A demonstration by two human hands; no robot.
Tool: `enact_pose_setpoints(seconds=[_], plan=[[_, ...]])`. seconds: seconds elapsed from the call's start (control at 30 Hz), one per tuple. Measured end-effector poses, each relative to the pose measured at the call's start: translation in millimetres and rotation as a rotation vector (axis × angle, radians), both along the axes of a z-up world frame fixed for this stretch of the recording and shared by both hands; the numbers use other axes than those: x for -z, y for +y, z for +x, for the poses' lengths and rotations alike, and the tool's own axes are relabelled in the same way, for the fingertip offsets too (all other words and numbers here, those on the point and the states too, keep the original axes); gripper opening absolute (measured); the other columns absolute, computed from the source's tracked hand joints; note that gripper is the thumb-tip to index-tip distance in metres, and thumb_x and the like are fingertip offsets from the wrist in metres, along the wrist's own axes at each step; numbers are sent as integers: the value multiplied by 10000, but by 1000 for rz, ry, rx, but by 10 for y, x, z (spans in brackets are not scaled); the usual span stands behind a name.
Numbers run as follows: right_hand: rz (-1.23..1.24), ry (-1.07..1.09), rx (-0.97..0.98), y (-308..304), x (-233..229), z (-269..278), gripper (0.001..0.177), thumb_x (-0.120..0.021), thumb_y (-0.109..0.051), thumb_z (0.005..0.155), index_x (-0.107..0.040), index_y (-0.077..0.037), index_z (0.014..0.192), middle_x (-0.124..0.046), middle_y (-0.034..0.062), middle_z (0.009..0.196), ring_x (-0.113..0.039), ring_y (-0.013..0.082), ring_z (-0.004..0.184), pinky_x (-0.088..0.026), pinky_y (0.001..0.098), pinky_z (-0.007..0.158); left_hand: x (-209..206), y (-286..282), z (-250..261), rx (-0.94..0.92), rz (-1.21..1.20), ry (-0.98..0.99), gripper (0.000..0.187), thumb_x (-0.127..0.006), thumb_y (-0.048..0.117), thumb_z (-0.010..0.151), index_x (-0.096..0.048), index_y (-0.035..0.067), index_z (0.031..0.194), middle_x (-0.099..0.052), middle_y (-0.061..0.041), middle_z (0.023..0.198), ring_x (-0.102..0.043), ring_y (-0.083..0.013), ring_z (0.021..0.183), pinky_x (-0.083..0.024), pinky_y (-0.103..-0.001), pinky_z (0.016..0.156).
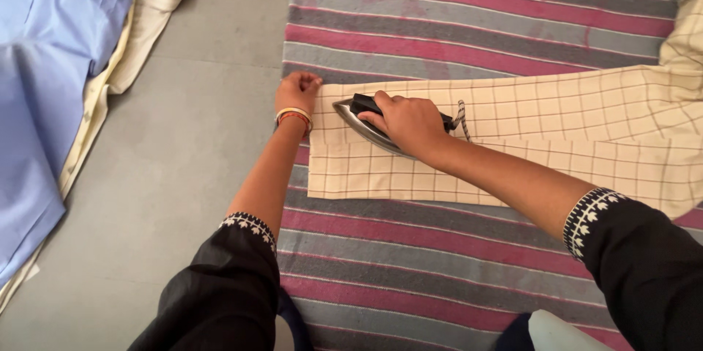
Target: The person irons a checkered shirt laid out on a striped mat on the floor. They use an electric iron to smooth the fabric, repeatedly moving the iron back and forth over the shirt's body and sleeves. The person adjusts the shirt's position several times to reach different areas.
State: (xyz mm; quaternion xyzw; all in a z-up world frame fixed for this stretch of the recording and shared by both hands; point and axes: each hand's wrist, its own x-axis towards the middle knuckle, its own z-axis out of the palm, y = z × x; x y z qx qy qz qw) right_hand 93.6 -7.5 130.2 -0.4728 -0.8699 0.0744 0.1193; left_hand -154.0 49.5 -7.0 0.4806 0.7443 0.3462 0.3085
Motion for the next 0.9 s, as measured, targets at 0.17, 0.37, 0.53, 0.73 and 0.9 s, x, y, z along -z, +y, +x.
enact_pose_setpoints(seconds=[0.17,0.37,0.53,0.73,0.9], plan=[[6,18,-19,120,15,-253,515,-578,-575,985,-654,-70,913,-666,131,611,-651,328,486,-487,439,412,205,29,-239,-88,50,-347,95,-744,107,903,-726,79,992,-723,-6,825,-679,-93,720,-561,-275,652],[-59,17,2,280,68,-520,555,-580,-596,985,-657,-51,914,-638,135,548,-644,333,492,-491,446,441,456,132,-302,-100,119,-483,123,-730,146,956,-720,47,1028,-743,-16,863,-675,-85,749,-564,-253,688],[-90,12,-77,114,33,-503,527,-583,-573,974,-658,-53,937,-639,132,556,-648,339,485,-498,458,436,469,174,-231,-11,71,-416,235,-810,151,874,-709,37,1053,-737,-27,893,-680,-98,763,-583,-267,700],[-115,10,-83,-80,-47,-336,517,-587,-572,980,-653,-62,923,-661,139,597,-658,344,523,-509,458,470,227,104,-143,127,71,91,347,-963,163,634,-767,89,911,-696,-77,907,-668,-189,818,-568,-324,773],[-130,32,-144,-197,-49,-108,508,-570,-559,983,-656,-58,961,-688,134,646,-663,336,515,-505,452,447,75,12,-85,127,68,185,295,-949,194,667,-750,104,867,-643,-71,930,-654,-226,843,-561,-353,812]])
